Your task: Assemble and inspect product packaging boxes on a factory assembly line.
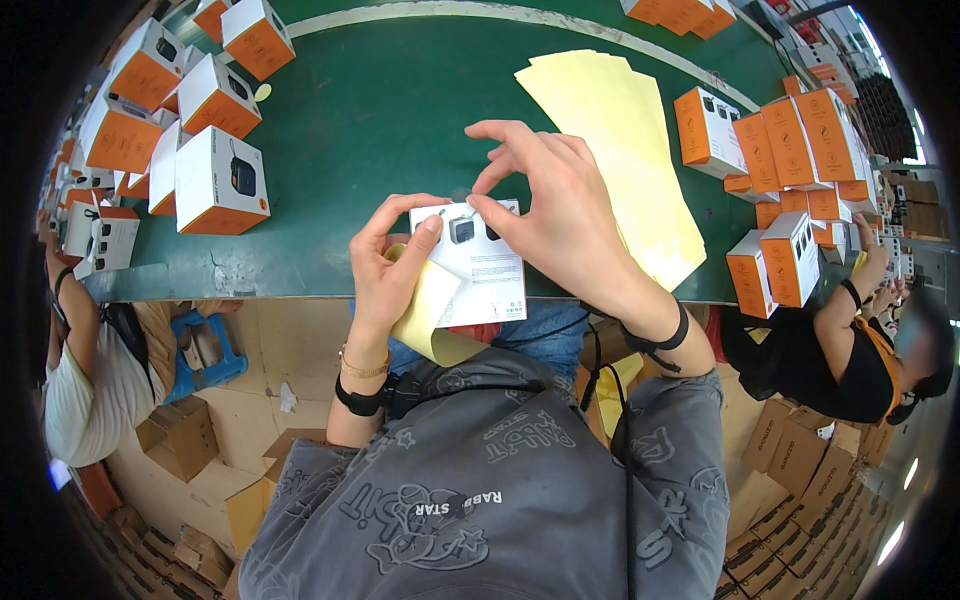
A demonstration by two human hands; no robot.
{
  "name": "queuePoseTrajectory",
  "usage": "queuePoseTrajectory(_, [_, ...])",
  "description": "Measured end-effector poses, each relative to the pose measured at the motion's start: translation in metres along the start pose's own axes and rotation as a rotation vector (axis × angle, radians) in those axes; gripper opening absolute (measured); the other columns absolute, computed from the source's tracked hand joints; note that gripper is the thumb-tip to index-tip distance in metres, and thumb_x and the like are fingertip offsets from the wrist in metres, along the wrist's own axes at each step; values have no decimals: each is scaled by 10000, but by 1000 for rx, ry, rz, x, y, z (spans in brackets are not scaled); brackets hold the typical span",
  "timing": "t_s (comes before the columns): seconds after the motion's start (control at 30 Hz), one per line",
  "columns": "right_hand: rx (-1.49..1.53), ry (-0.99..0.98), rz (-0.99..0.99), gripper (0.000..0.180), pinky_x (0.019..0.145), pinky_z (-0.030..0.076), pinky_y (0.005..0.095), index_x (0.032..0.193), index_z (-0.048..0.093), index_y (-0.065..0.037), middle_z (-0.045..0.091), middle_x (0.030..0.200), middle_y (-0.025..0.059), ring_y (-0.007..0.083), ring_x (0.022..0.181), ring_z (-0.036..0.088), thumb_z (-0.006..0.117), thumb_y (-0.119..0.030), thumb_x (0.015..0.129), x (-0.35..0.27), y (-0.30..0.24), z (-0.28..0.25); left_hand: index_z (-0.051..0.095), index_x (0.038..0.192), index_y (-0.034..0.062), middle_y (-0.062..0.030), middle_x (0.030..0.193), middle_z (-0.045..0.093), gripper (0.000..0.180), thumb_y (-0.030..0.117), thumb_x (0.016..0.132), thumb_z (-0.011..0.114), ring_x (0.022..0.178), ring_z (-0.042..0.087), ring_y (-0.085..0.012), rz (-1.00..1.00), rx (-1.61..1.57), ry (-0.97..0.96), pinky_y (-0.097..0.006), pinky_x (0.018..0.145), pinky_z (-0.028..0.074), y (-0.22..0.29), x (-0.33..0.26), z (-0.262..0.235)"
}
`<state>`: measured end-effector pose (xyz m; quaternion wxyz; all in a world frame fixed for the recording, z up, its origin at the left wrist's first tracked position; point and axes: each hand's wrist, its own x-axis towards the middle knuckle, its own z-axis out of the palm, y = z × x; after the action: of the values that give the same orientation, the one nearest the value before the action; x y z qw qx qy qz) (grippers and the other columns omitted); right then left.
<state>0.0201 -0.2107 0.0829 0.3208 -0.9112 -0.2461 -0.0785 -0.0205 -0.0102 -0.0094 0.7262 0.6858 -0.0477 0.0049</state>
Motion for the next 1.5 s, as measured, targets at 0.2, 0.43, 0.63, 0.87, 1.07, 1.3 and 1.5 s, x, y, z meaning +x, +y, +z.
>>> queuePoseTrajectory(0.2, [-212,153,-78,464,1008,452,414,1262,701,-125,768,1001,-11,215,1043,691,824,-81,817,-8,-10,-5,720,1171,-24,-61,1137,735,188,82,1019,689,860,743,-118,-18,3,-3,-225,661,575,-2,-1,-1])
queuePoseTrajectory(0.43, [-243,99,-184,232,1062,439,468,1075,798,-125,706,1270,63,309,1277,611,807,-115,844,-22,-10,-10,747,1122,13,-55,1032,710,163,61,968,718,854,707,-107,-44,-39,41,-236,673,556,4,-1,3])
queuePoseTrajectory(0.63, [-240,39,-209,210,1115,405,514,1072,817,-149,664,1395,64,324,1381,540,807,-175,864,-33,-2,6,742,1130,6,-57,1050,711,170,58,972,711,872,712,-112,-43,-33,31,-240,680,566,4,0,2])
queuePoseTrajectory(0.87, [-170,44,-169,199,1128,398,513,1073,825,-156,651,1429,68,338,1406,522,802,-194,878,-32,4,9,734,1131,-10,-60,1070,706,170,56,977,704,868,720,-115,-56,-51,26,-235,667,568,7,0,3])
queuePoseTrajectory(1.07, [-35,49,-144,201,1128,409,481,1080,845,-170,680,1390,56,336,1397,533,802,-165,883,-27,17,20,732,1131,-14,-59,1059,699,171,54,977,703,866,717,-107,-81,-59,27,-231,650,556,6,-1,2])
queuePoseTrajectory(1.3, [158,-44,-55,190,1103,450,460,1085,845,-154,712,1323,58,331,1359,554,791,-167,903,-20,35,25,722,1155,-13,-56,1051,726,179,68,998,695,829,722,-94,-21,-20,22,-213,637,546,1,0,1])
queuePoseTrajectory(1.5, [403,-169,65,184,1070,478,429,1105,839,-133,712,1317,76,289,1305,569,747,-200,961,-17,42,21,708,1181,-19,-69,1049,762,192,87,1023,684,818,732,-95,13,6,6,-206,625,547,-2,-2,1])
